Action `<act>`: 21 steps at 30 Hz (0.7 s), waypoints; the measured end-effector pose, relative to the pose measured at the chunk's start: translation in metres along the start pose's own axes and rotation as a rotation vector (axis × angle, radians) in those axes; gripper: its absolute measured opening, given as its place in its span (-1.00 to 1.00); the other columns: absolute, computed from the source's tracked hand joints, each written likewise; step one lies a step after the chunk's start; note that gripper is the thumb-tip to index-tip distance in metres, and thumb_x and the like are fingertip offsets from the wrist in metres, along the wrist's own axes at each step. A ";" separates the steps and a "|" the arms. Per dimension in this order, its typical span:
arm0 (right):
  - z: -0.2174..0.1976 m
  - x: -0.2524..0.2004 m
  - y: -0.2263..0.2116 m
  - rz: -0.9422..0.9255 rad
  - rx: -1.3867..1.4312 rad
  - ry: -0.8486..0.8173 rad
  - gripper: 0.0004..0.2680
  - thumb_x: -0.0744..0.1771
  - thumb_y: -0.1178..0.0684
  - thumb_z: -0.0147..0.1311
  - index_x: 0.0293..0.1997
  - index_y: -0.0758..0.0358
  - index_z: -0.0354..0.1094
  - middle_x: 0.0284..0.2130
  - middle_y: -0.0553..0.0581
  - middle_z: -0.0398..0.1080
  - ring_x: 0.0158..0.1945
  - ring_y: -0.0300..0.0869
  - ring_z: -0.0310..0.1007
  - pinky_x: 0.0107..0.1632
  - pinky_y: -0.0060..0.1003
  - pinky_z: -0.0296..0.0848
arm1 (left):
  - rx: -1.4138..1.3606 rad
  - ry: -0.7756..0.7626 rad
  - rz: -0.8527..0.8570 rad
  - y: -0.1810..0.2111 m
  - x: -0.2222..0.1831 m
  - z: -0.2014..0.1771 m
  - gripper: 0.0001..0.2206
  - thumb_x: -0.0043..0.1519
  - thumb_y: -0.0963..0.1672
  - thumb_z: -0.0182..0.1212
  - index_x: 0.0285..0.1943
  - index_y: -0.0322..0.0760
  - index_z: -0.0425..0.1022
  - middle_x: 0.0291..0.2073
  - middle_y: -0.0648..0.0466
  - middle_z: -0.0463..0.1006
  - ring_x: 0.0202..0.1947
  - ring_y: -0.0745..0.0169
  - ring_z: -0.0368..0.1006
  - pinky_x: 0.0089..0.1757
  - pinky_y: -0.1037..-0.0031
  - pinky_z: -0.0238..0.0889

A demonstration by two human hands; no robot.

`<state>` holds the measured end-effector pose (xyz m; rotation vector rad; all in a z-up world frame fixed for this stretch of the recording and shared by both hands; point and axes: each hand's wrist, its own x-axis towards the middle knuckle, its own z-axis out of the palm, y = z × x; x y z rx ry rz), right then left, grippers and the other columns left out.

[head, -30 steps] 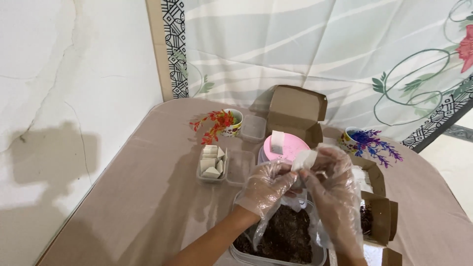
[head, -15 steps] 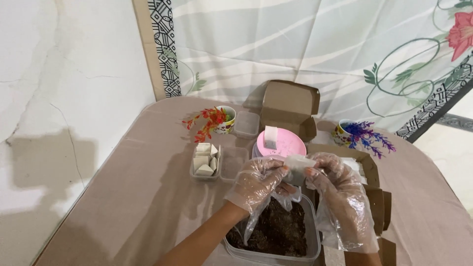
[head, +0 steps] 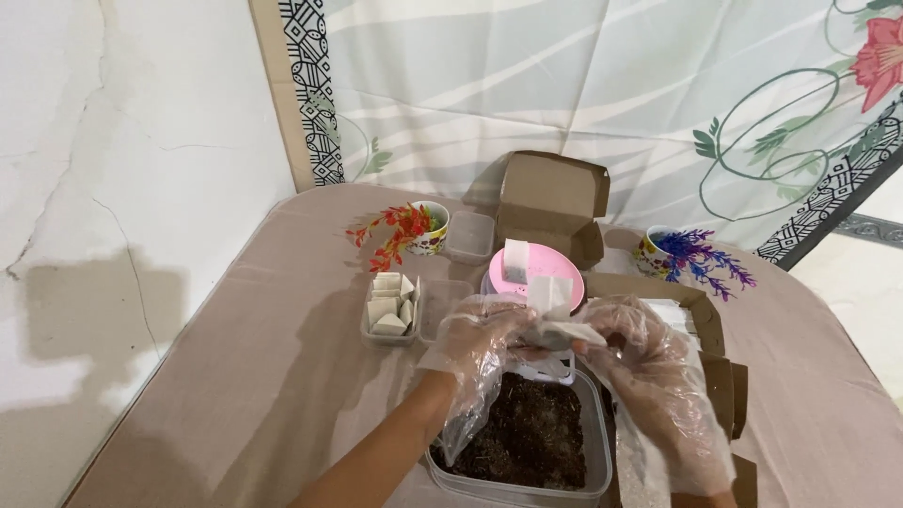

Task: Manually filling tea bags with loose tea leaves and weighing them on a digital scale.

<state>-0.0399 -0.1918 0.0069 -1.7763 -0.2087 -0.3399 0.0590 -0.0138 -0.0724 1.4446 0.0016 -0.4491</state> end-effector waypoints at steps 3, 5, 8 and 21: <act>-0.009 0.003 0.013 0.381 0.061 0.048 -0.82 0.30 0.46 0.13 -0.06 0.48 0.35 -0.36 0.42 0.49 -0.45 -0.01 0.40 -0.44 -0.23 0.56 | 0.238 0.182 -0.294 0.016 -0.010 -0.004 -0.28 -0.12 0.21 0.36 0.18 -0.16 0.55 0.22 -0.03 0.46 0.30 -0.02 0.33 0.30 0.16 0.24; -0.027 0.007 0.062 0.490 0.899 -0.080 -0.83 0.35 0.37 -0.15 -0.03 0.25 0.18 -0.23 0.23 0.34 -0.32 -0.24 0.37 -0.29 -0.43 0.61 | 0.339 0.153 -0.269 0.016 -0.008 -0.007 -0.22 -0.10 0.24 0.29 0.28 -0.14 0.46 0.07 0.00 0.52 0.16 0.02 0.41 0.20 0.19 0.31; -0.016 -0.004 0.008 -0.377 -0.783 -0.228 -0.88 0.24 0.15 0.20 -0.37 -0.14 0.52 -0.11 -0.19 0.50 -0.11 -0.33 0.61 -0.14 -0.46 0.57 | 0.442 0.128 -0.311 0.021 -0.010 -0.009 -0.05 -0.16 0.29 0.21 0.47 -0.03 0.28 0.32 0.04 0.40 0.30 0.00 0.33 0.26 0.15 0.21; -0.012 -0.002 0.026 -0.282 -0.784 -0.319 -0.79 0.20 0.16 0.17 -0.34 -0.28 0.49 -0.05 -0.24 0.58 -0.05 -0.23 0.64 -0.06 -0.25 0.55 | 0.418 0.153 -0.209 0.033 -0.037 -0.002 -0.32 -0.10 0.22 0.24 0.14 -0.12 0.62 0.06 0.04 0.63 0.12 0.09 0.49 0.09 0.32 0.25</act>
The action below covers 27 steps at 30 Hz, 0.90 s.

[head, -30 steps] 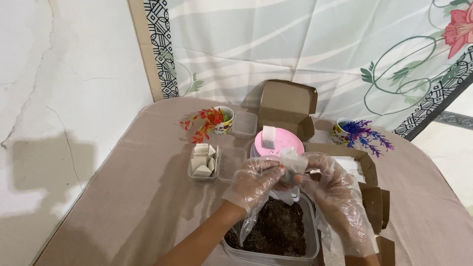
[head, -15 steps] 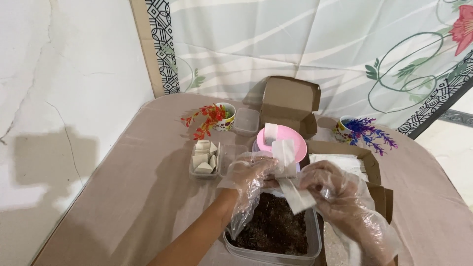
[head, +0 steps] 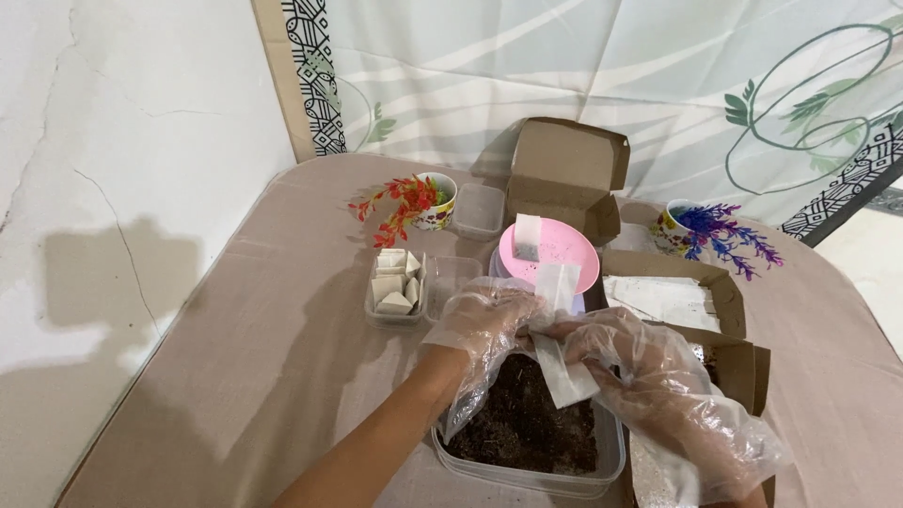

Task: Manually filling tea bags with loose tea leaves and weighing them on a digital scale.

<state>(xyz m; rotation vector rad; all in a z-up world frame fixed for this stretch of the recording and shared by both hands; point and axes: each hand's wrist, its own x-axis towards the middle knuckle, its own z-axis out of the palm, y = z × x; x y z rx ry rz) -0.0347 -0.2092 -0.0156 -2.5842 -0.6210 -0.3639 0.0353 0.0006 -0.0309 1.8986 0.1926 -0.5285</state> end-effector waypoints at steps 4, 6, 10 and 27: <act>-0.005 0.001 -0.014 0.234 0.051 -0.013 -0.90 0.23 0.05 0.26 -0.31 -0.20 0.53 -0.24 -0.21 0.60 -0.23 -0.32 0.63 -0.19 -0.34 0.60 | -0.134 0.004 0.043 0.000 -0.007 0.001 -0.50 -0.01 0.13 0.31 0.01 -0.17 0.67 -0.11 0.07 0.69 -0.04 0.17 0.55 0.03 0.37 0.30; -0.004 -0.002 -0.011 0.376 -0.006 -0.066 -0.83 0.22 0.08 0.28 -0.22 -0.25 0.58 -0.22 -0.24 0.60 -0.31 -0.37 0.61 -0.27 -0.40 0.65 | -0.197 0.008 0.089 -0.009 0.005 0.005 -0.56 0.00 0.08 0.36 -0.03 -0.17 0.68 -0.10 0.10 0.69 -0.03 0.20 0.56 0.05 0.39 0.32; -0.003 -0.002 -0.010 0.248 -0.040 0.004 -0.85 0.22 0.10 0.25 -0.26 -0.18 0.54 -0.17 -0.17 0.60 -0.23 -0.32 0.63 -0.20 -0.36 0.65 | -0.063 0.000 0.066 -0.017 0.013 0.007 -0.50 0.03 0.18 0.36 -0.52 -0.21 0.31 -0.50 0.05 0.41 -0.41 0.19 0.37 -0.22 0.33 0.27; -0.006 0.012 -0.033 0.791 0.419 0.213 -0.88 0.31 0.02 0.23 -0.17 0.19 0.53 -0.36 0.06 0.63 -0.28 -0.18 0.53 -0.13 -0.29 0.49 | -0.180 -0.119 0.189 -0.002 -0.001 0.007 -0.62 0.04 0.10 0.33 -0.11 -0.10 0.73 -0.20 0.14 0.74 -0.13 0.32 0.60 0.01 0.43 0.35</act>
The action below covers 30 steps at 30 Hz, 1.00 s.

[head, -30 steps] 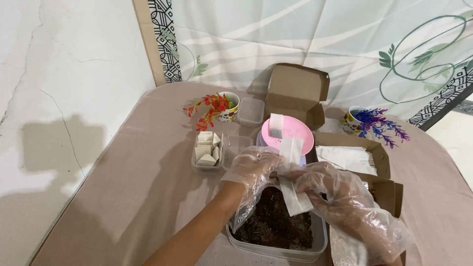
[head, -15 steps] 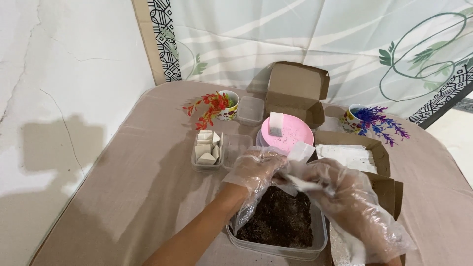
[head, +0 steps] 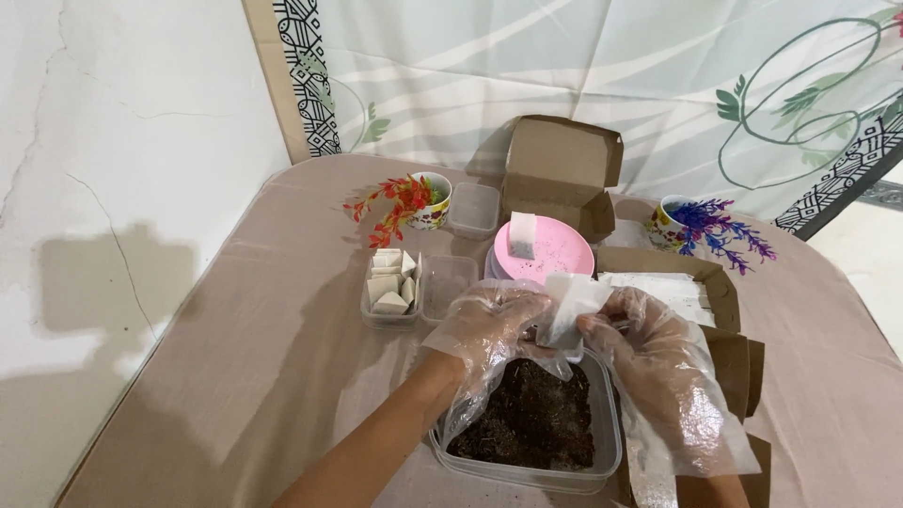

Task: Manually filling tea bags with loose tea leaves and weighing them on a digital scale.

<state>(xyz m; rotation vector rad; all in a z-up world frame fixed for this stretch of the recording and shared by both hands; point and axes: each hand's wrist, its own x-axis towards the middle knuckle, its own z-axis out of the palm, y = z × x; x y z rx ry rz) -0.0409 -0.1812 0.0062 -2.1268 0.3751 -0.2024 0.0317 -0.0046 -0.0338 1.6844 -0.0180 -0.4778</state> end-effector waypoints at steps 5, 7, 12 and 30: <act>0.009 0.005 0.019 -0.162 0.405 -0.086 -0.90 0.32 0.22 0.23 -0.32 0.29 0.34 -0.46 0.16 0.50 -0.38 -0.16 0.51 -0.31 -0.34 0.56 | 0.093 0.023 -0.113 0.011 -0.007 -0.002 -0.18 -0.19 0.18 0.33 0.29 -0.18 0.45 0.24 0.04 0.52 0.24 0.11 0.44 0.20 0.28 0.25; 0.014 0.008 0.028 -0.190 0.456 -0.054 -0.90 0.31 0.24 0.23 -0.31 0.27 0.34 -0.46 0.11 0.41 -0.39 -0.20 0.44 -0.31 -0.36 0.53 | 0.015 0.008 -0.052 0.010 -0.012 -0.001 -0.42 -0.08 0.10 0.36 0.10 -0.18 0.59 0.05 0.09 0.63 0.09 0.21 0.53 0.13 0.39 0.34; 0.020 0.002 0.020 -0.218 0.640 -0.056 -0.88 0.27 0.28 0.23 -0.19 0.32 0.39 -0.35 0.21 0.52 -0.33 -0.08 0.58 -0.26 -0.28 0.65 | 0.136 0.025 -0.209 0.022 -0.028 -0.001 -0.29 -0.14 0.23 0.27 0.01 -0.31 0.63 -0.01 -0.01 0.65 0.04 0.13 0.51 0.06 0.32 0.31; 0.026 0.002 0.027 -0.197 0.695 -0.063 -0.86 0.28 0.30 0.22 -0.16 0.31 0.34 -0.26 0.28 0.48 -0.17 0.01 0.60 -0.14 -0.27 0.70 | -0.069 0.056 0.510 -0.028 0.015 0.013 -0.76 0.15 -0.01 0.35 -0.19 -0.21 0.73 -0.25 0.09 0.76 -0.17 0.29 0.71 -0.09 0.53 0.58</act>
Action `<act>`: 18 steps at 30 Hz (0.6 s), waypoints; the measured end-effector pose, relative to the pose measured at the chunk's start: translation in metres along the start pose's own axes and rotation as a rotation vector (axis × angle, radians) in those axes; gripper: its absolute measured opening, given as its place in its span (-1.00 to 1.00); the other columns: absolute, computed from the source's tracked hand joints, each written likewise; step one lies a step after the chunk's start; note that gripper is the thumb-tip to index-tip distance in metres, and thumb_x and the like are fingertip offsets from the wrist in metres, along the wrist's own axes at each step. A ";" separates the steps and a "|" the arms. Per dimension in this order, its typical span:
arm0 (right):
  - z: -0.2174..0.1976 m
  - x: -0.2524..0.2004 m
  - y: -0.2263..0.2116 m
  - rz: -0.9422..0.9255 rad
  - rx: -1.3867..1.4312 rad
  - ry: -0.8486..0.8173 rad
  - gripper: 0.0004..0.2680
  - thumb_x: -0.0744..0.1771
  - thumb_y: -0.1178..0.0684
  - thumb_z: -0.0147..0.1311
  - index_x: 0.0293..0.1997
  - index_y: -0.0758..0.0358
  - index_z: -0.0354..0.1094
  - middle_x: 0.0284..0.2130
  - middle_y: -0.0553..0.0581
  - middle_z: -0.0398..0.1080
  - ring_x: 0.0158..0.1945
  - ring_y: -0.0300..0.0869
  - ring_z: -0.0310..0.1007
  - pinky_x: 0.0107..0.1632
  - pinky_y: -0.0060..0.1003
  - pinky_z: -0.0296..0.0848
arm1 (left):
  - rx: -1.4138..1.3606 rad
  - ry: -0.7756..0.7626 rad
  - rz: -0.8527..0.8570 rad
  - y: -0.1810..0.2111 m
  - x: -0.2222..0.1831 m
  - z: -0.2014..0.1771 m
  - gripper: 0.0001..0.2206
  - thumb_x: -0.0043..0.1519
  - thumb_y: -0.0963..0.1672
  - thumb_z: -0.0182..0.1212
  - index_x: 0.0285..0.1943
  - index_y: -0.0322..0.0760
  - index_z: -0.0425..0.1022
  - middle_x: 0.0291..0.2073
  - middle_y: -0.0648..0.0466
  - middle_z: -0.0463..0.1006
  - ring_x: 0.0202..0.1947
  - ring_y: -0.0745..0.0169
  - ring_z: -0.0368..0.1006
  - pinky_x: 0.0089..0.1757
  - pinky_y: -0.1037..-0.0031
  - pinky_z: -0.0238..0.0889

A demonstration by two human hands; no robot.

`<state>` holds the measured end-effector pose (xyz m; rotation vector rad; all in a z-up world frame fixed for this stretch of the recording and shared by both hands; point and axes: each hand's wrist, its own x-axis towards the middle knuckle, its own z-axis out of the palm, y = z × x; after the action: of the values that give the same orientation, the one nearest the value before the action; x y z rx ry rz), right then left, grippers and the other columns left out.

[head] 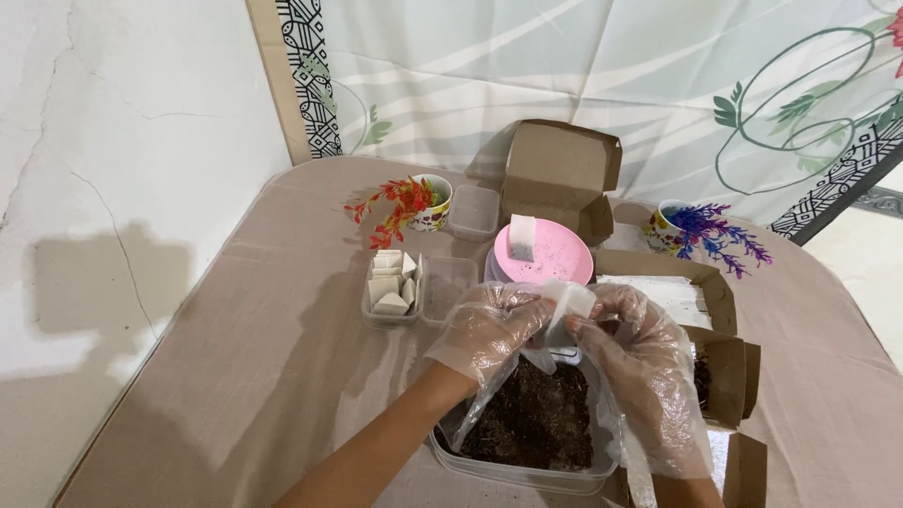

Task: Manually filling tea bags with loose tea leaves and weighing them on a digital scale.

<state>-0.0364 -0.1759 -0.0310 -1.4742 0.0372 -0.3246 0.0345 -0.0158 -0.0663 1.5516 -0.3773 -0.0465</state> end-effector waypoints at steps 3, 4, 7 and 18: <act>0.010 -0.005 -0.012 -0.055 0.187 -0.030 -0.84 0.25 0.36 0.20 -0.18 0.33 0.38 -0.12 0.27 0.50 -0.12 0.02 0.59 -0.06 -0.24 0.66 | -0.036 -0.005 -0.003 0.000 0.000 0.001 -0.76 0.15 -0.02 0.35 -0.18 -0.23 0.72 -0.24 0.08 0.75 -0.15 0.28 0.70 -0.06 0.52 0.56; 0.011 -0.005 -0.015 -0.116 0.046 -0.038 -0.88 0.25 0.30 0.22 -0.25 0.25 0.39 -0.06 0.21 0.49 -0.03 -0.06 0.55 0.00 -0.28 0.58 | -0.063 -0.008 -0.006 0.000 0.000 0.001 -0.76 0.15 -0.03 0.35 -0.18 -0.24 0.72 -0.22 0.07 0.75 -0.13 0.27 0.70 -0.04 0.52 0.55; 0.010 -0.005 -0.010 -0.148 0.043 -0.065 -0.89 0.25 0.28 0.23 -0.28 0.22 0.40 -0.10 0.17 0.49 -0.04 -0.11 0.53 0.03 -0.31 0.56 | -0.117 -0.014 -0.012 0.000 -0.001 0.000 -0.76 0.15 -0.03 0.35 -0.16 -0.26 0.71 -0.19 0.05 0.74 -0.09 0.25 0.68 0.01 0.50 0.53; 0.007 -0.003 -0.011 -0.064 0.105 0.011 -0.87 0.27 0.32 0.22 -0.28 0.22 0.36 -0.33 0.16 0.48 -0.30 -0.12 0.54 -0.33 -0.34 0.59 | -0.165 0.037 -0.277 0.031 -0.008 -0.006 -0.67 0.23 0.02 0.23 -0.04 -0.28 0.64 -0.35 0.00 0.72 -0.46 0.29 0.64 -0.43 0.58 0.55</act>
<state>-0.0394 -0.1692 -0.0204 -1.3714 -0.0185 -0.3811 0.0223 -0.0071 -0.0377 1.4297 -0.1239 -0.2574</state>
